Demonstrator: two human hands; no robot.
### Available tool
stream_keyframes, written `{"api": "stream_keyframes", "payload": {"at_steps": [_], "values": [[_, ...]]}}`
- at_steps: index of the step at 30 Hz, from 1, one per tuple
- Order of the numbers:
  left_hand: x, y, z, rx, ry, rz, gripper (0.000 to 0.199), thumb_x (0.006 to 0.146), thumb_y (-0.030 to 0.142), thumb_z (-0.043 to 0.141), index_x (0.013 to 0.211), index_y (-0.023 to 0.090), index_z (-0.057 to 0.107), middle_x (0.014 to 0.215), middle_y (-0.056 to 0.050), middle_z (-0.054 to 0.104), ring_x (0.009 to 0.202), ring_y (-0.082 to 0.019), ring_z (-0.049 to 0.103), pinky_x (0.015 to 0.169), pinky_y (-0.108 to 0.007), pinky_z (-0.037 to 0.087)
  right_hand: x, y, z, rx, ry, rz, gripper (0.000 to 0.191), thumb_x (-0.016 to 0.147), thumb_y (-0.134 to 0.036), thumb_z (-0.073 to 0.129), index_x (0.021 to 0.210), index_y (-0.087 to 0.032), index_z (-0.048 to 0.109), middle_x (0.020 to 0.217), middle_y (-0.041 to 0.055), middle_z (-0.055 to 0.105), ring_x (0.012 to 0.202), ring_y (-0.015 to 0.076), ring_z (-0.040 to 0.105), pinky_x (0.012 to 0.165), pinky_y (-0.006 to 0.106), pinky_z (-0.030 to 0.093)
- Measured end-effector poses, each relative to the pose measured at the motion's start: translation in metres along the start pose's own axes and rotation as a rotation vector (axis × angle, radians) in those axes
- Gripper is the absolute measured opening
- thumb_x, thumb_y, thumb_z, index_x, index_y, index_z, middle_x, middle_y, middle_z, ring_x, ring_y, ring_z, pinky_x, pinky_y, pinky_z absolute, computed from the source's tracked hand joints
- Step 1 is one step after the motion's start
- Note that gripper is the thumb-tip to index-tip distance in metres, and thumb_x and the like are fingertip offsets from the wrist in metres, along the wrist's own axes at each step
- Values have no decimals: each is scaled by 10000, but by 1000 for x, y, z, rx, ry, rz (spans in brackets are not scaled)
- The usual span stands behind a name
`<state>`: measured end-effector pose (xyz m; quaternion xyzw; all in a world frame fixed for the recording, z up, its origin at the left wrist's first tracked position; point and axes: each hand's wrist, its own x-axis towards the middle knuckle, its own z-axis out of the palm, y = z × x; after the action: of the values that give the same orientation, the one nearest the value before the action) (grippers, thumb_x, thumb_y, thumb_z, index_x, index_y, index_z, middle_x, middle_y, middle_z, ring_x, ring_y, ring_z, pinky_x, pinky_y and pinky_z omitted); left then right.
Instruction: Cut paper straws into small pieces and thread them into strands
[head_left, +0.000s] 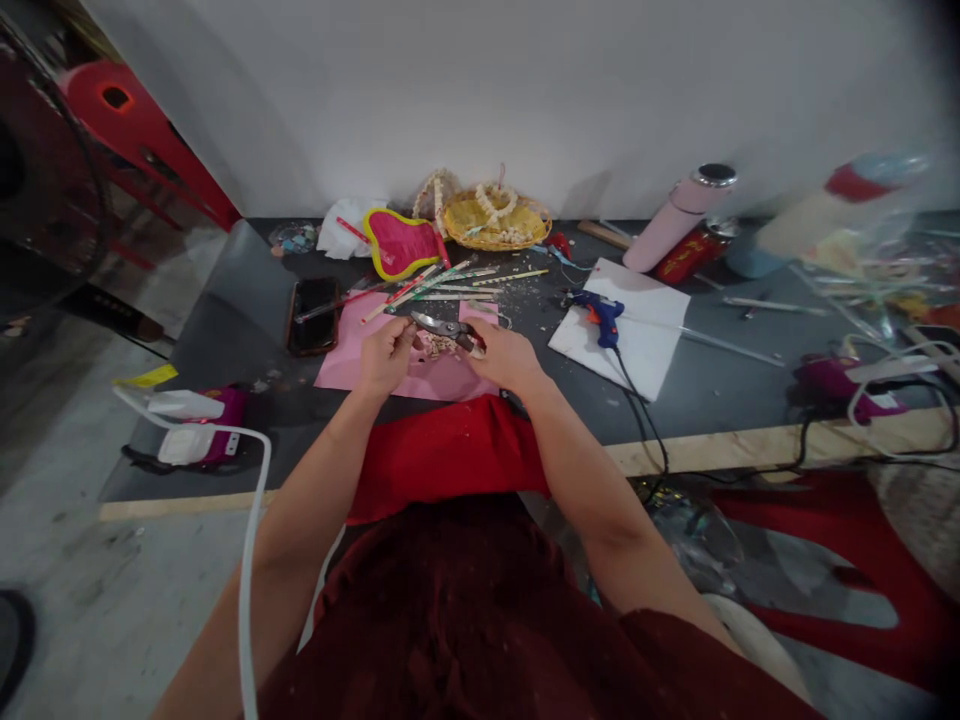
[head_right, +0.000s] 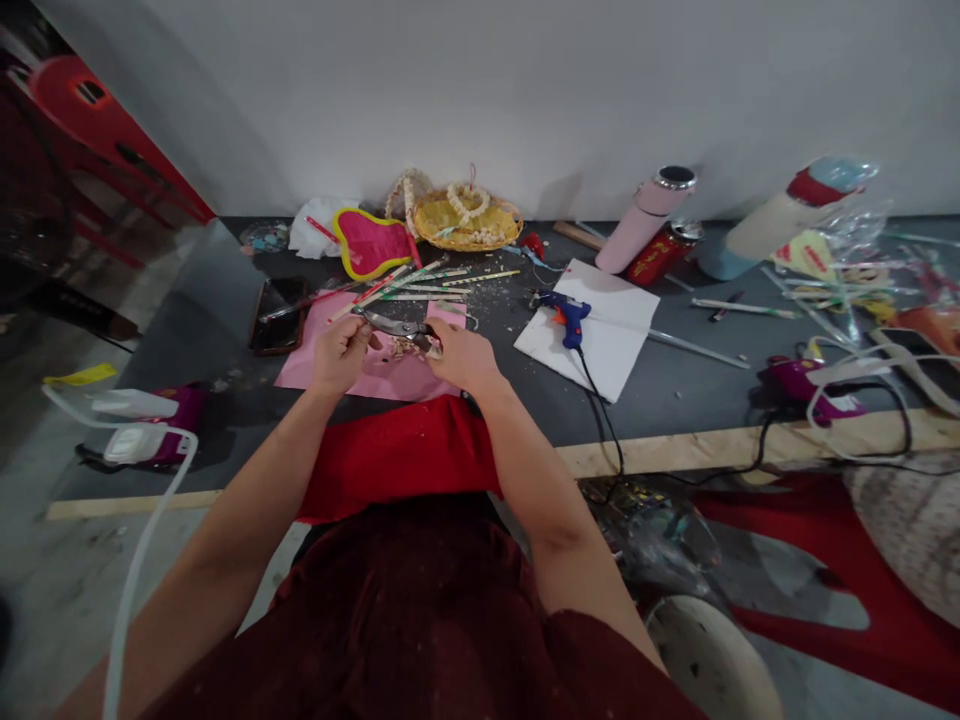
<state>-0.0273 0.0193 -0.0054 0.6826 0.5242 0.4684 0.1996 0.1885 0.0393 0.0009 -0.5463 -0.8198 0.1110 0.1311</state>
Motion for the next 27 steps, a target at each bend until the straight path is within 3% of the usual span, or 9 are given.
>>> {"api": "stream_keyframes", "payload": {"at_steps": [14, 20, 27], "values": [[-1, 1, 2, 32, -10, 7, 211, 936, 227, 458, 820, 198, 632, 790, -22, 689, 717, -125, 622, 660, -246, 472, 0, 3, -3, 55, -43, -35, 515, 869, -393, 509, 1362, -251, 467, 1145, 92, 672, 916, 248, 643, 746, 352, 480], [-2, 2, 2, 7, -2, -29, 244, 929, 226, 462, 765, 193, 640, 677, -11, 641, 644, -120, 594, 618, -247, 454, 0, 5, -2, 62, -35, -50, 542, 855, -384, 520, 1373, -238, 458, 1174, 94, 665, 956, 252, 636, 763, 355, 481], [-3, 3, 2, -92, -19, -67, 297, 933, 292, 466, 734, 194, 663, 526, 24, 515, 471, -89, 438, 485, -230, 352, 1, 11, 0, 115, -16, -107, 553, 866, -418, 521, 1383, -233, 455, 1184, 85, 664, 967, 235, 631, 779, 326, 474]]}}
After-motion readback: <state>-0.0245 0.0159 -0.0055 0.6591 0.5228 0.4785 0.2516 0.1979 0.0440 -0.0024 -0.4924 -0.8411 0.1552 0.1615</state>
